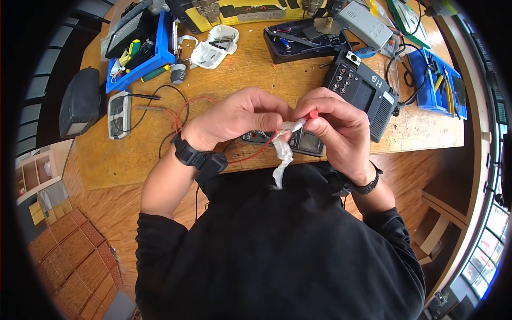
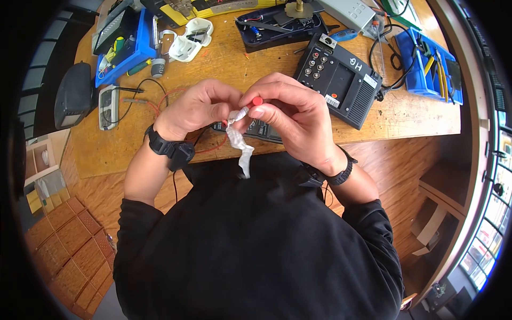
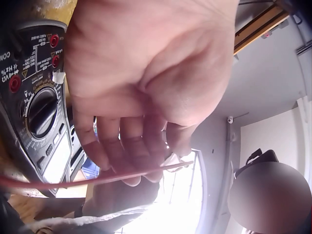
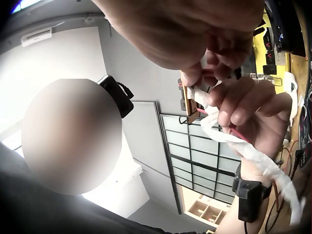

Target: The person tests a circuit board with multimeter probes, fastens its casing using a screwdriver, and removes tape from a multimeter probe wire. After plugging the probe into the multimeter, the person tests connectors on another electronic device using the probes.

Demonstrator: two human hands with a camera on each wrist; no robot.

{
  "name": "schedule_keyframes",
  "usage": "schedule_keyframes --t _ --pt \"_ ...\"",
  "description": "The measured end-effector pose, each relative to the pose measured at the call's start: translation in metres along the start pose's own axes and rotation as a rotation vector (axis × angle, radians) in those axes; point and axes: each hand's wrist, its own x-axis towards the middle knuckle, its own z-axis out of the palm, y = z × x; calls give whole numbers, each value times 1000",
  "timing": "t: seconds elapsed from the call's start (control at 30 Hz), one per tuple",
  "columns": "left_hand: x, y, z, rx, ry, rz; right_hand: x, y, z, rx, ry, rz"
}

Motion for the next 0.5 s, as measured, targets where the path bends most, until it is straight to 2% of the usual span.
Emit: schedule_keyframes --t 0.07,0.13,0.17,0.23,0.37,0.43,0.47,0.5 --pt "0 -2 0 9 10 2 0 3 -3 -42 -19 -12" --pt "2 -6 4 44 114 39 0 4 -3 -83 -40 -24" --pt "1 -4 6 44 115 38 0 4 -2 -63 -27 -3" --pt "1 3 10 -85 152 38 0 4 -2 -44 -13 18" --pt "0 4 6 -97 125 55 -1 3 -2 -74 -30 14" --pt "-1 1 -1 -57 154 131 -3 2 -1 -80 -37 35" --pt "-2 5 0 -57 154 131 -4 3 1 -75 9 32" --pt "-3 12 2 36 231 96 -4 3 1 -71 55 29"
